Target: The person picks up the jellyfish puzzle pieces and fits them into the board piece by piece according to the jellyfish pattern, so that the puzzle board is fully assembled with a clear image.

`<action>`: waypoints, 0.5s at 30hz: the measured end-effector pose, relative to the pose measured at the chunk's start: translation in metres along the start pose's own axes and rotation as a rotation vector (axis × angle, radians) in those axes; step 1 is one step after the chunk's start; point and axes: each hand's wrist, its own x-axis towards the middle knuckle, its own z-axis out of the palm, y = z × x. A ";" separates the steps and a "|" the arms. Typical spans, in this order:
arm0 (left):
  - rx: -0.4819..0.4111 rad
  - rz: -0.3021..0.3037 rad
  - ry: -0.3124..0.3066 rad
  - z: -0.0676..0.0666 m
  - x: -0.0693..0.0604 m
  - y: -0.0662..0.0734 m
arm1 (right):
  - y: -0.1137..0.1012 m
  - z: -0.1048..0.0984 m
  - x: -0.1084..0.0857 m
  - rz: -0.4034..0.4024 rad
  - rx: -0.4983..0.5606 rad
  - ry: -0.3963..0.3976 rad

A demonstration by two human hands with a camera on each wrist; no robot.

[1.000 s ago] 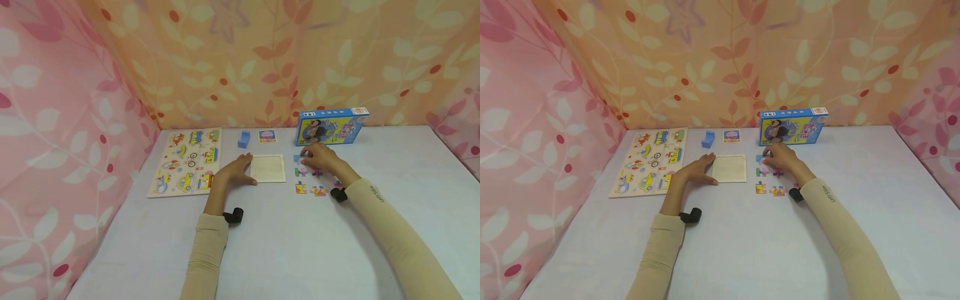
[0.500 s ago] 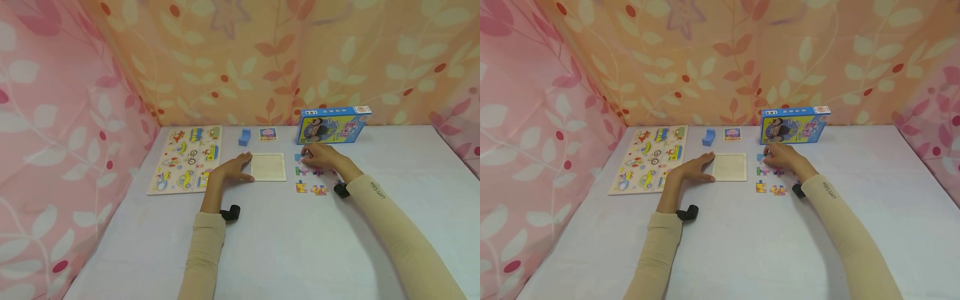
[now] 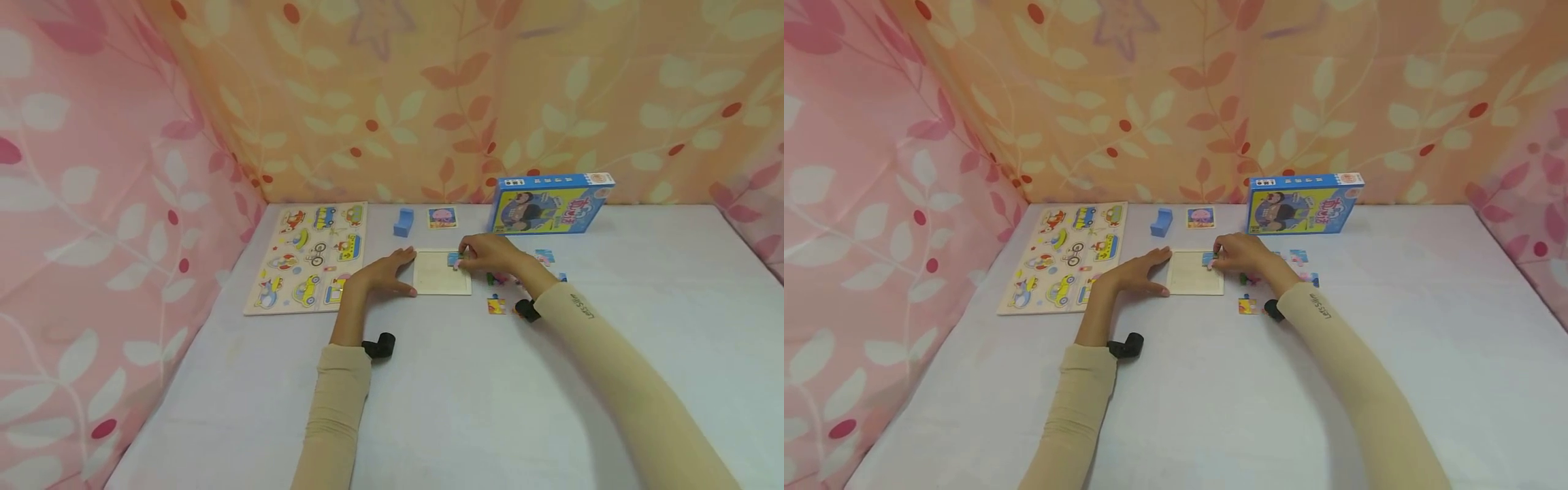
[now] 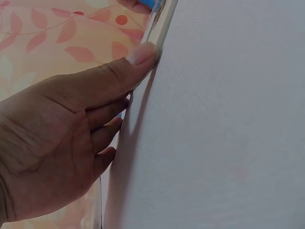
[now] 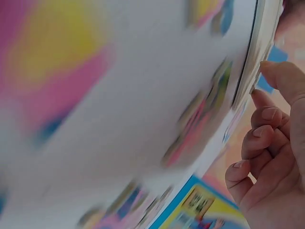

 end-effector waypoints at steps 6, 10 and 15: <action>0.005 0.004 -0.001 0.003 0.003 0.002 | -0.014 0.008 0.013 0.014 0.003 -0.023; 0.001 0.009 -0.009 0.003 0.003 0.004 | -0.019 0.006 0.016 0.037 0.046 -0.036; -0.023 0.005 0.004 0.002 0.002 0.003 | -0.019 -0.004 0.013 0.070 0.093 -0.002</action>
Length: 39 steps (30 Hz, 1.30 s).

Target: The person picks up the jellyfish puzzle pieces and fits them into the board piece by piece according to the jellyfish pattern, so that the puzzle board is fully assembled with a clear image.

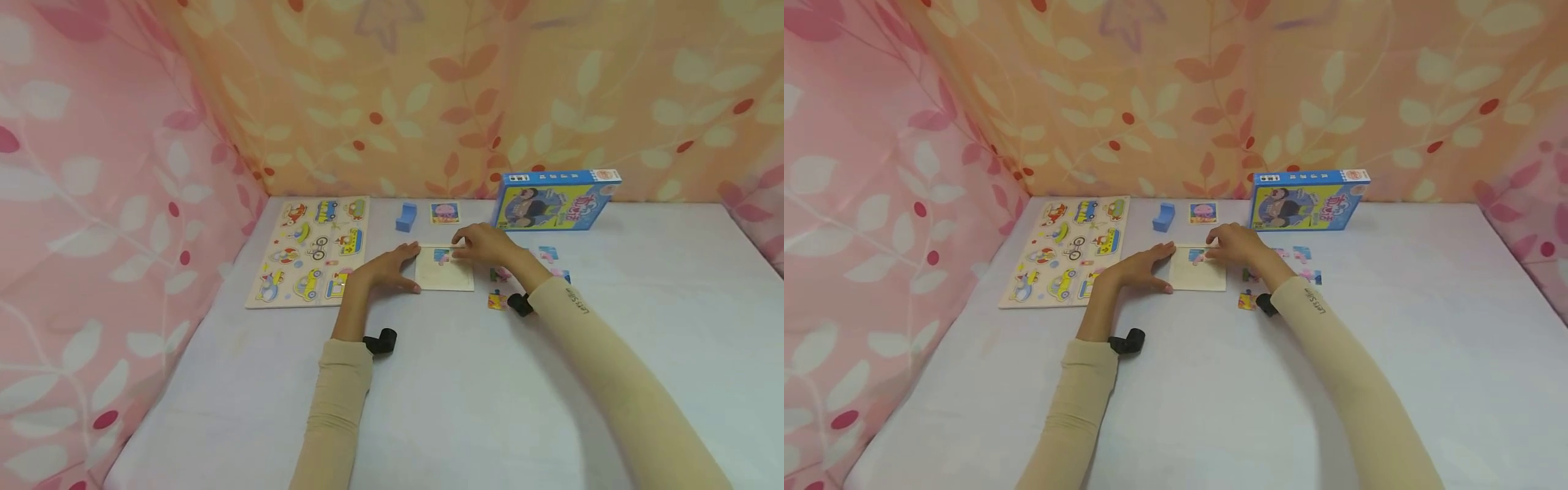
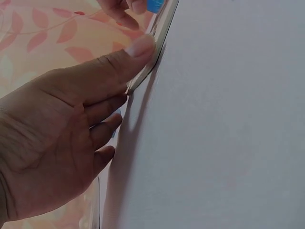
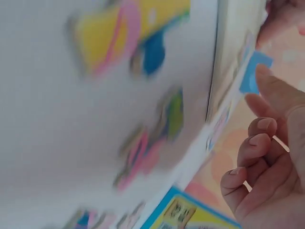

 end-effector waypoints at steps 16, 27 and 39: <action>-0.018 0.012 0.011 0.000 0.001 -0.002 | -0.017 0.014 0.015 0.017 -0.102 0.004; -0.022 0.001 0.014 0.001 0.002 -0.003 | -0.018 0.022 0.027 0.058 0.119 -0.014; -0.036 0.015 0.019 0.001 0.003 -0.003 | -0.013 0.026 0.030 0.152 0.396 -0.019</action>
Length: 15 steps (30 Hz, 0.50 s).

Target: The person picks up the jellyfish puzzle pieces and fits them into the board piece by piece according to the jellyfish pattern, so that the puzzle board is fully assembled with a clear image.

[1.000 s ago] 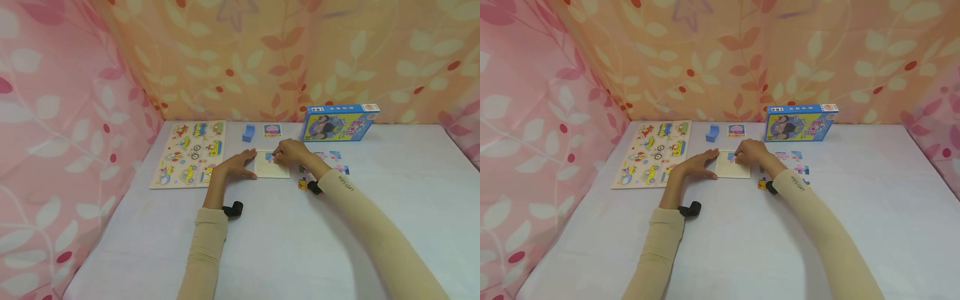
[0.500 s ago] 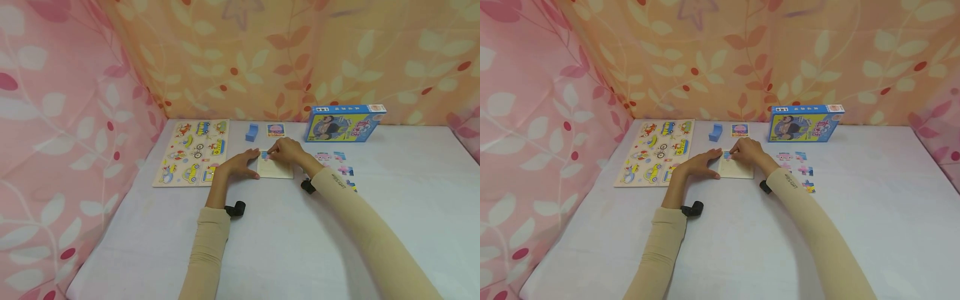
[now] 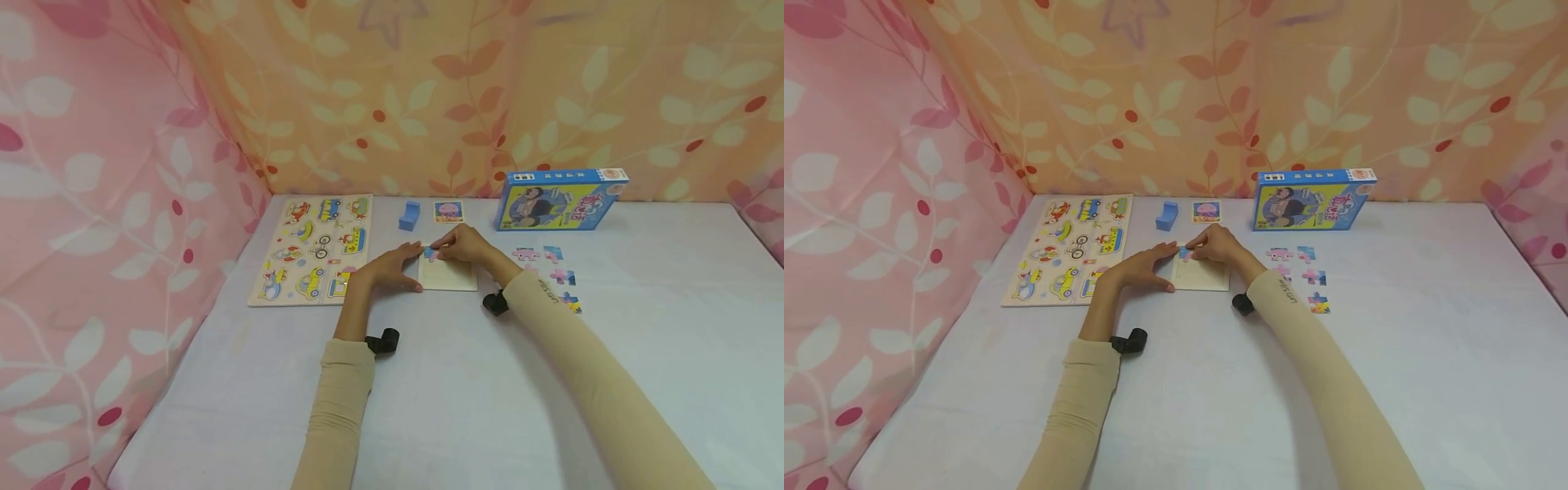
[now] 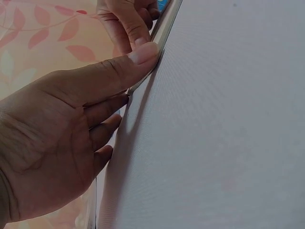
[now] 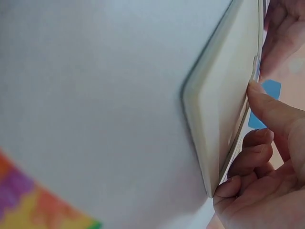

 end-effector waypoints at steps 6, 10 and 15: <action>0.000 0.023 -0.010 0.004 0.001 0.001 | 0.005 -0.010 -0.004 -0.033 0.023 -0.018; 0.034 0.031 -0.012 0.005 0.002 0.002 | 0.015 -0.032 -0.014 -0.090 0.038 -0.017; 0.051 0.035 0.004 0.005 0.001 0.002 | 0.031 -0.066 -0.043 -0.067 0.010 0.000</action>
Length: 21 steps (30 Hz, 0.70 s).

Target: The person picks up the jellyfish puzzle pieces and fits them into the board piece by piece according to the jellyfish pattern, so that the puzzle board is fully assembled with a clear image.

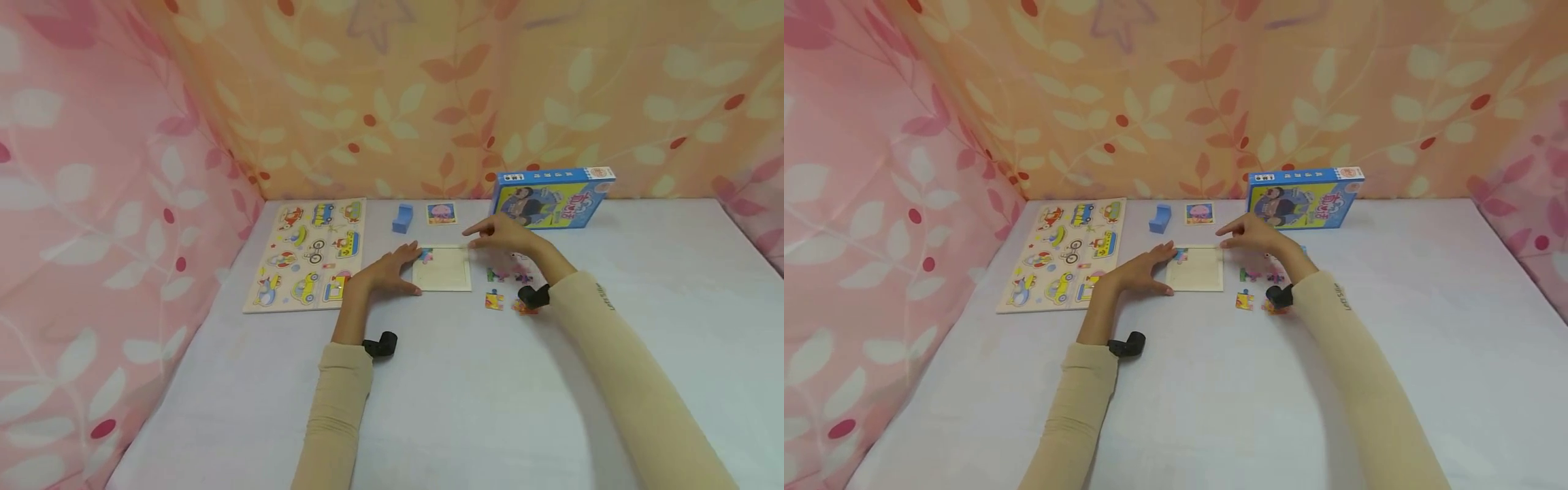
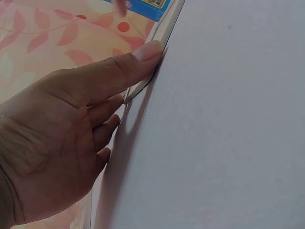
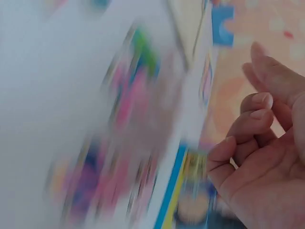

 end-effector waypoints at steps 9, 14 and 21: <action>-0.017 0.010 -0.006 0.003 -0.001 -0.004 | 0.054 -0.043 -0.059 0.199 -0.137 0.078; -0.002 -0.009 0.006 0.001 -0.003 -0.005 | 0.065 -0.043 -0.062 0.180 -0.203 0.094; -0.030 -0.031 0.003 0.005 -0.001 -0.003 | 0.072 -0.036 -0.061 0.145 -0.213 0.092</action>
